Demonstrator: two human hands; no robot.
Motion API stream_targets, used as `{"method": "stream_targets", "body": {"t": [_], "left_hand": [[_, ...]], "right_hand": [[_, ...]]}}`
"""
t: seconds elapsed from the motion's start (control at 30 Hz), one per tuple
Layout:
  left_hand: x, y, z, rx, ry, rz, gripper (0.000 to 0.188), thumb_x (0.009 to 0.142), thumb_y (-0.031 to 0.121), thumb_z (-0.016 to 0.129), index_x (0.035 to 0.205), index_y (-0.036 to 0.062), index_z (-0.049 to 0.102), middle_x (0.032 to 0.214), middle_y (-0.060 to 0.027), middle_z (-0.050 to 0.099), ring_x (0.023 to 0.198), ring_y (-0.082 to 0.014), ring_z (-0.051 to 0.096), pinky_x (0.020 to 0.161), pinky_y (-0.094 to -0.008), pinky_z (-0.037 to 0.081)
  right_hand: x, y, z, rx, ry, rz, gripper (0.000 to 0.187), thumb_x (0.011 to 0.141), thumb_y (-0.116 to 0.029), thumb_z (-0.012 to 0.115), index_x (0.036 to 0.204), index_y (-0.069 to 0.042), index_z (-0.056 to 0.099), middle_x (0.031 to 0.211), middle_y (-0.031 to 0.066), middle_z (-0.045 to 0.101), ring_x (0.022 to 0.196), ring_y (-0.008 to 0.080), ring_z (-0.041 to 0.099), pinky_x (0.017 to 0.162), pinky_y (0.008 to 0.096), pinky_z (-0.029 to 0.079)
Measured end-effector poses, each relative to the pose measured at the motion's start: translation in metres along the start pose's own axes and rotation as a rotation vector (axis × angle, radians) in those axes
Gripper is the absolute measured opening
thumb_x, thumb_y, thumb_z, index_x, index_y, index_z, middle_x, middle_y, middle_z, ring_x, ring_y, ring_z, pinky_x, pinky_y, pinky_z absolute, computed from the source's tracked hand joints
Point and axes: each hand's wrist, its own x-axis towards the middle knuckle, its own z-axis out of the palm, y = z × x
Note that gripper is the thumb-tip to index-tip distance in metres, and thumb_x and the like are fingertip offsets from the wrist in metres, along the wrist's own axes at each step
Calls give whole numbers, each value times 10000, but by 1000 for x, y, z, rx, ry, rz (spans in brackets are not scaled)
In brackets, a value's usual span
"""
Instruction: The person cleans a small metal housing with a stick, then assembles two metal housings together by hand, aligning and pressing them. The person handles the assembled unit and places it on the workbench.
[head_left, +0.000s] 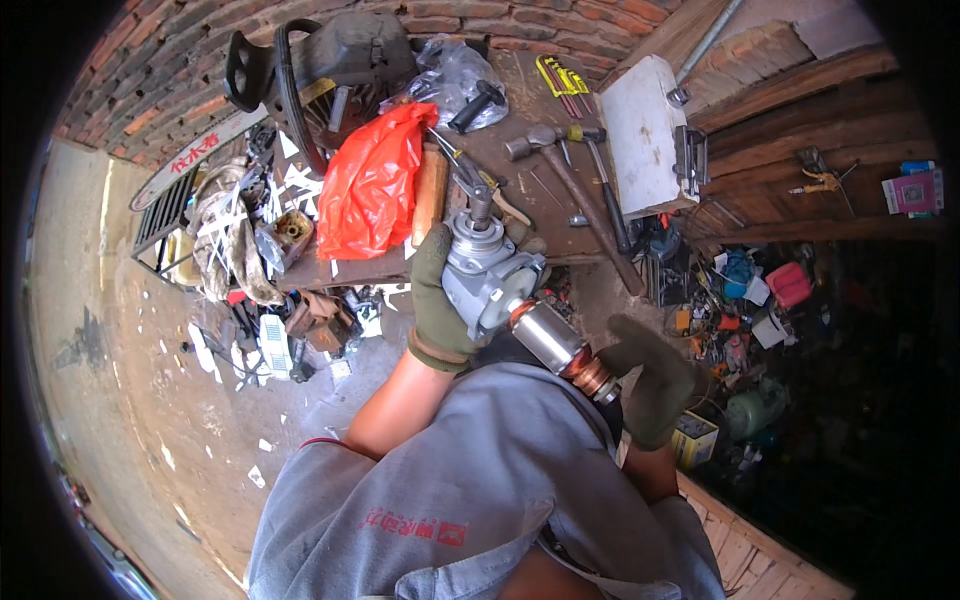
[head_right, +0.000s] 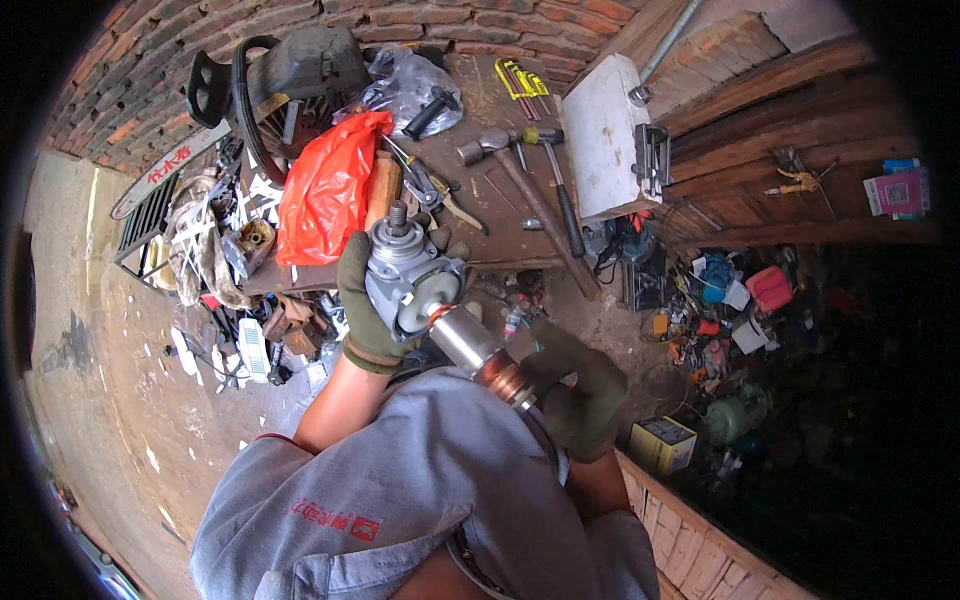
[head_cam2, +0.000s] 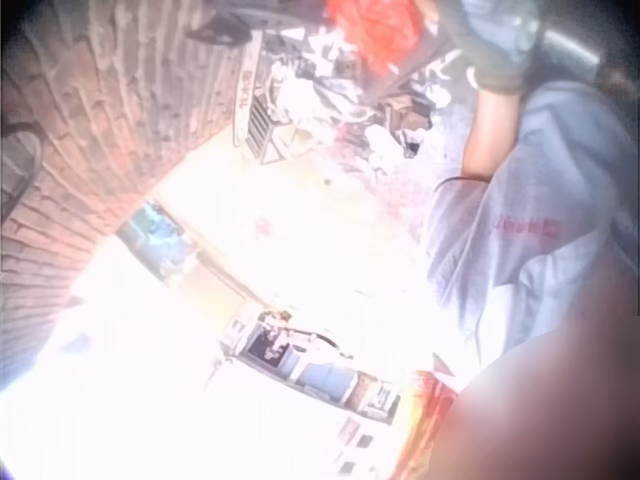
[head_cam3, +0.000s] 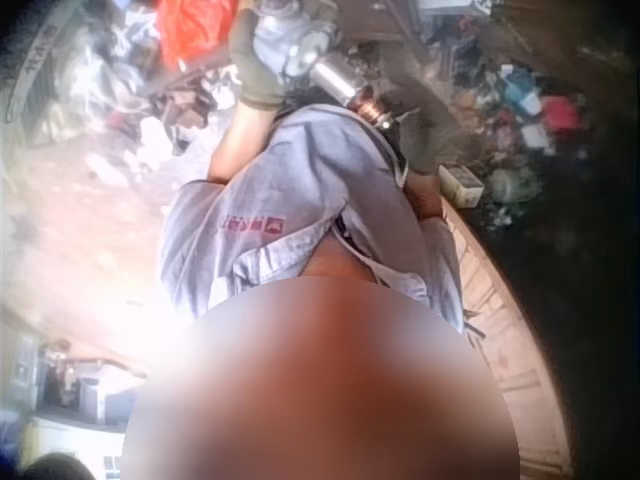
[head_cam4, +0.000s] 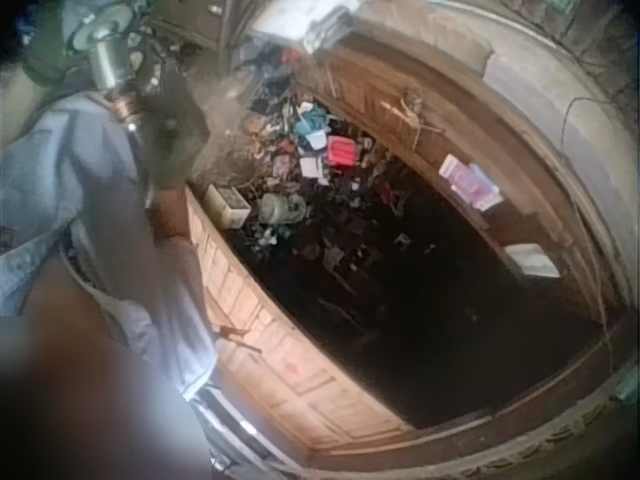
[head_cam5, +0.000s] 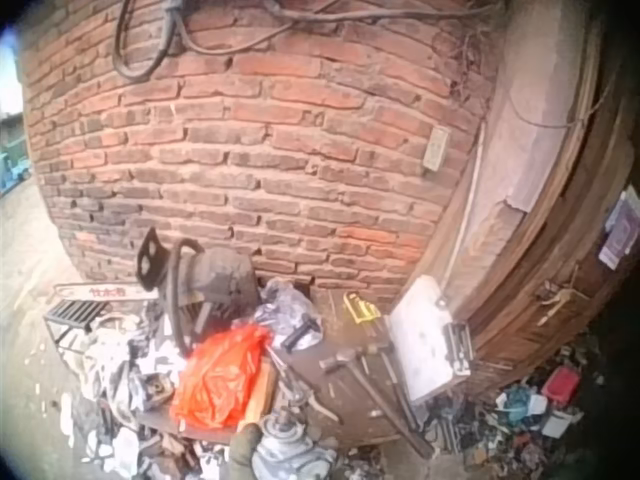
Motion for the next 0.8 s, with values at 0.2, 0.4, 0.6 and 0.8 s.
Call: {"method": "stream_targets", "body": {"t": [0.2,0.4,0.6,0.8], "left_hand": [[-7,-15,2,101,44,4,556,1002,496,524,1376,86,554,1293,-224,625,1168,-454,622,942,-606,542],[-18,-27,9,47,-42,-132,540,1020,459,534,1351,34,571,1241,-194,664,1149,-355,645,1047,-520,494],[-24,-36,24,190,73,-66,573,1036,509,467,1346,39,574,1217,-180,671,1033,-293,668,940,-423,540],[-24,-35,27,210,80,-39,568,1044,503,454,1359,41,557,1187,-157,674,1007,-256,671,915,-391,550]], "right_hand": [[60,-18,-10,-68,-69,120,767,1016,-600,408,1288,88,610,984,98,721,774,155,645,738,287,518],[134,-17,19,-33,-501,111,423,992,-257,659,1300,29,617,1048,92,716,870,93,626,767,261,522],[162,-1,47,-150,-705,225,385,953,-309,708,1134,31,709,954,98,734,872,105,660,761,275,542],[166,-3,53,-158,-803,383,394,923,-317,736,1124,21,717,928,90,739,804,100,665,698,278,548]]}}
